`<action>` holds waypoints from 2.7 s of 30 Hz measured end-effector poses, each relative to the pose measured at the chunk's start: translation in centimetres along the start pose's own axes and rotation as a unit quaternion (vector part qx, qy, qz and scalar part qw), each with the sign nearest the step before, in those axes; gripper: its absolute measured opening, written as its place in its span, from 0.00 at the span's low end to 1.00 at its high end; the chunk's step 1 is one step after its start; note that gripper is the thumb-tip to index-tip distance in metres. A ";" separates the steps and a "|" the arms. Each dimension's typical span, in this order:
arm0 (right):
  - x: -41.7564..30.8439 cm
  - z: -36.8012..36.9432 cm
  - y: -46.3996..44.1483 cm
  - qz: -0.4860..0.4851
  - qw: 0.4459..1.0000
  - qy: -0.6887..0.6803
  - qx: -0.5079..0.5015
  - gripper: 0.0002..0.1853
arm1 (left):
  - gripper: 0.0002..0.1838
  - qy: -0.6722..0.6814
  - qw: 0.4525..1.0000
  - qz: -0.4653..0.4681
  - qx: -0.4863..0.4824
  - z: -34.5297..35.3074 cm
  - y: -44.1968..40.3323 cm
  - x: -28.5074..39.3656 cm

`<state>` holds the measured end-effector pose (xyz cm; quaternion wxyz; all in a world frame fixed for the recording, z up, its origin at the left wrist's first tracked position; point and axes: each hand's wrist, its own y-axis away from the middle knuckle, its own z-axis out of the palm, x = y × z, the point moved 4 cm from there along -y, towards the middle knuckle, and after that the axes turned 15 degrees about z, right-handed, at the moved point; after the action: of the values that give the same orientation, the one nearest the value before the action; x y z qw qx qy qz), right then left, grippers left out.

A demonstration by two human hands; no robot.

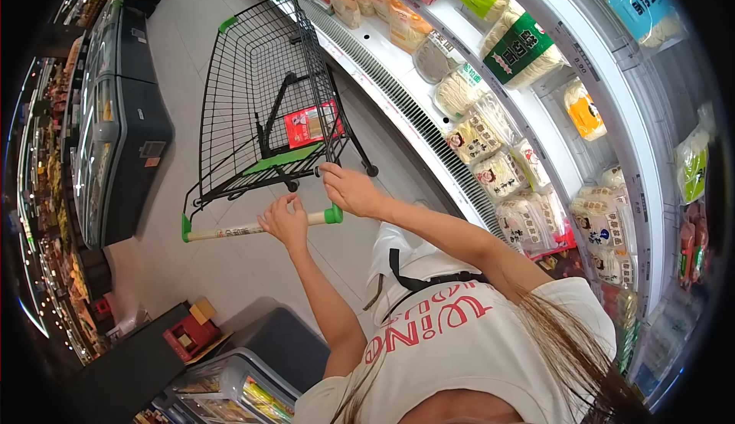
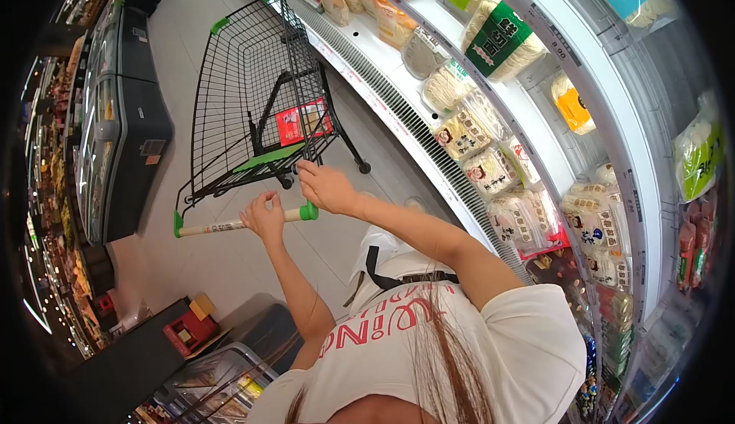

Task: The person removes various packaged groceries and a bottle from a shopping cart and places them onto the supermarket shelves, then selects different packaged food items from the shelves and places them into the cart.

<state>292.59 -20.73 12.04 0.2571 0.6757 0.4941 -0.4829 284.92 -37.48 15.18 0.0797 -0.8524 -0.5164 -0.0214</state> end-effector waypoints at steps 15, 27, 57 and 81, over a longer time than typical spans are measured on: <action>-1.0 -0.4 18.4 -0.064 0.996 0.067 -0.010 0.09 | 0.12 -0.005 0.998 0.040 -0.046 -0.9 18.9 0.9; -5.0 2.5 35.2 -0.086 0.992 0.090 -0.014 0.11 | 0.14 -0.019 0.996 0.053 -0.074 -3.0 35.1 -1.6; 0.1 1.6 43.4 -0.287 0.893 0.197 -0.284 0.22 | 0.48 -0.147 0.935 -0.301 0.118 -3.8 49.7 -1.5; 25.8 23.1 31.1 0.286 0.801 0.269 -0.452 0.22 | 0.15 0.638 0.502 -0.584 0.000 38.9 49.8 -4.2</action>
<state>313.04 -40.80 -24.66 0.5163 0.6962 0.4904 0.0914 325.21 -57.65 -29.35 0.3568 -0.1127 -0.7062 -0.6011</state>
